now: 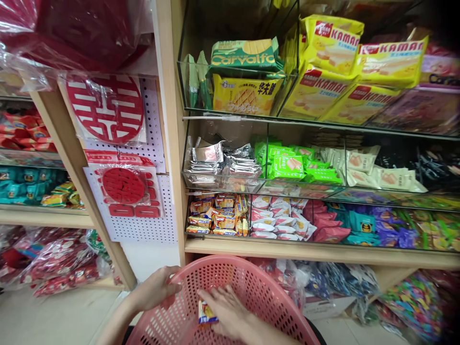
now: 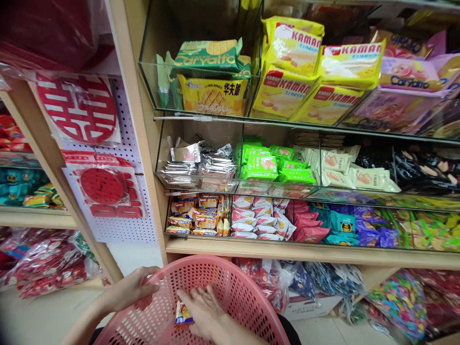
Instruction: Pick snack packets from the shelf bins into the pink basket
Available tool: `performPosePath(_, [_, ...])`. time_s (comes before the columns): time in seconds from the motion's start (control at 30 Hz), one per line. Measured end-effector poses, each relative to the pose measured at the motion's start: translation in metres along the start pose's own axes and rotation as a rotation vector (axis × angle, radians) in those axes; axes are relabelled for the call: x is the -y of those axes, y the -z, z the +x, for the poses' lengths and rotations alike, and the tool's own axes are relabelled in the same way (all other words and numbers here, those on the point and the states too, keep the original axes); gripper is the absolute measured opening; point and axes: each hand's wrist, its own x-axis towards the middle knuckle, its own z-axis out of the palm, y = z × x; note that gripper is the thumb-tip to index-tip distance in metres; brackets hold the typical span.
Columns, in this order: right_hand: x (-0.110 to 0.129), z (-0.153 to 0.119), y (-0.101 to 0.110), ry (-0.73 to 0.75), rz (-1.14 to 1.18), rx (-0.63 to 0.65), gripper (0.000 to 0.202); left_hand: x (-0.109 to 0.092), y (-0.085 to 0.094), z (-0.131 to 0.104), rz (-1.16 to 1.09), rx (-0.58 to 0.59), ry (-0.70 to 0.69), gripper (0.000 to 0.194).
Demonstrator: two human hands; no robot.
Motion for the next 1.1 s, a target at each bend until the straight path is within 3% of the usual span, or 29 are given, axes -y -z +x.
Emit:
performPosePath(0.37, [-0.005, 0.008, -0.015, -0.005, 0.0, 0.01, 0.092, 0.007, 0.0, 0.006, 0.002, 0.006, 0.014, 0.03])
performPosePath(0.53, [-0.003, 0.011, -0.017, -0.033, -0.005, 0.046, 0.102, 0.007, 0.002, 0.005, 0.076, 0.011, 0.066, 0.055])
performPosePath(0.67, [0.001, 0.005, -0.008, -0.071, 0.018, 0.03, 0.11, -0.004, 0.014, -0.003, 0.216, -0.102, 0.079, 0.065])
performPosePath(0.73, [0.008, -0.001, 0.01, -0.074, 0.041, -0.005, 0.106, -0.013, 0.02, -0.008, 0.249, -0.151, 0.092, 0.067])
performPosePath(0.8, [0.017, -0.008, 0.039, -0.056, 0.085, -0.099, 0.087, -0.021, 0.022, -0.012, 0.255, -0.179, 0.099, 0.067])
performPosePath(0.9, [0.027, -0.01, 0.1, -0.014, 0.17, -0.399, 0.047, -0.03, 0.021, -0.017, 0.217, -0.181, 0.08, 0.063])
performPosePath(1.0, [0.023, 0.006, 0.158, -0.014, 0.349, -0.762, 0.032, -0.031, 0.015, -0.018, 0.18, -0.165, 0.049, 0.059])
performPosePath(1.1, [0.007, 0.038, 0.192, -0.153, 0.573, -0.978, 0.026, -0.027, 0.01, -0.018, 0.178, -0.157, 0.033, 0.056])
